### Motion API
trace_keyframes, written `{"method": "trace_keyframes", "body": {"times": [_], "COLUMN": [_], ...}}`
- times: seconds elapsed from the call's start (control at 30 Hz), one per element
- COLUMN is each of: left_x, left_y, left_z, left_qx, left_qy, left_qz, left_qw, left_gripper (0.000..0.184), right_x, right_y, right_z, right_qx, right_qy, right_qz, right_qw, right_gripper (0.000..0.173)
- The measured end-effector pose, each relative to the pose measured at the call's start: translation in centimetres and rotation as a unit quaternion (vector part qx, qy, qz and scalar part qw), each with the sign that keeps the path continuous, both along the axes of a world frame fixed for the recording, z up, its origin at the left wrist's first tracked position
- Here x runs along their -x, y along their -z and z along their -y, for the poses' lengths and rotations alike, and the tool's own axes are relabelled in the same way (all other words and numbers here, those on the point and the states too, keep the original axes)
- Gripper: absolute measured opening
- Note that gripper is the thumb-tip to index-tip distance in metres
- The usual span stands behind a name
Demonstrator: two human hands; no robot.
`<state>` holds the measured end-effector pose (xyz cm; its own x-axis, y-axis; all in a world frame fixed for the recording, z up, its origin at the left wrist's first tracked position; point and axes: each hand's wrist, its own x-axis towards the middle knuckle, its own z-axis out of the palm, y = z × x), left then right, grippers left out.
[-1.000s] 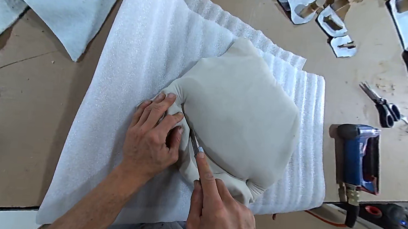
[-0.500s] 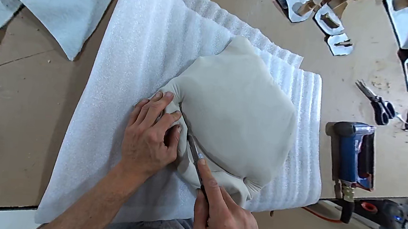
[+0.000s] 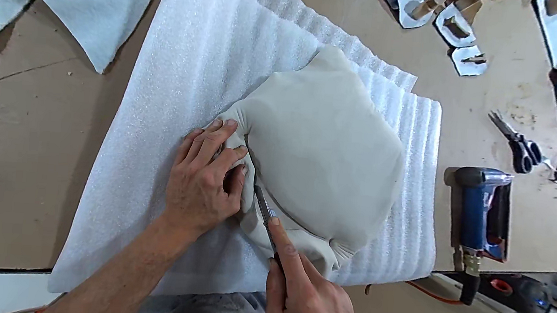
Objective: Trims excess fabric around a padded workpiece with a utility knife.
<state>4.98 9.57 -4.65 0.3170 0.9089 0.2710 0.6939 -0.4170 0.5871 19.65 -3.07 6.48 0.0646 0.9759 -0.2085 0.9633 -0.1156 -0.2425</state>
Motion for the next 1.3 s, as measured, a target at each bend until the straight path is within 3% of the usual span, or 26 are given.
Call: {"method": "trace_keyframes", "body": {"times": [1.1, 1.3], "left_x": [-0.2, -0.2], "left_y": [0.1, 0.1], "left_z": [0.2, 0.2], "left_qx": [-0.005, -0.006], "left_qy": [-0.006, -0.003], "left_qz": [-0.002, -0.001], "left_qw": [1.000, 1.000], "left_gripper": [0.031, 0.031], "right_x": [-2.4, -3.8], "right_y": [-1.2, -1.2], "right_z": [1.2, 0.8], "right_qx": [0.027, 0.022], "right_qy": [-0.057, -0.105], "right_qz": [-0.005, 0.004], "right_qw": [0.998, 0.994], "right_gripper": [0.045, 0.044]}}
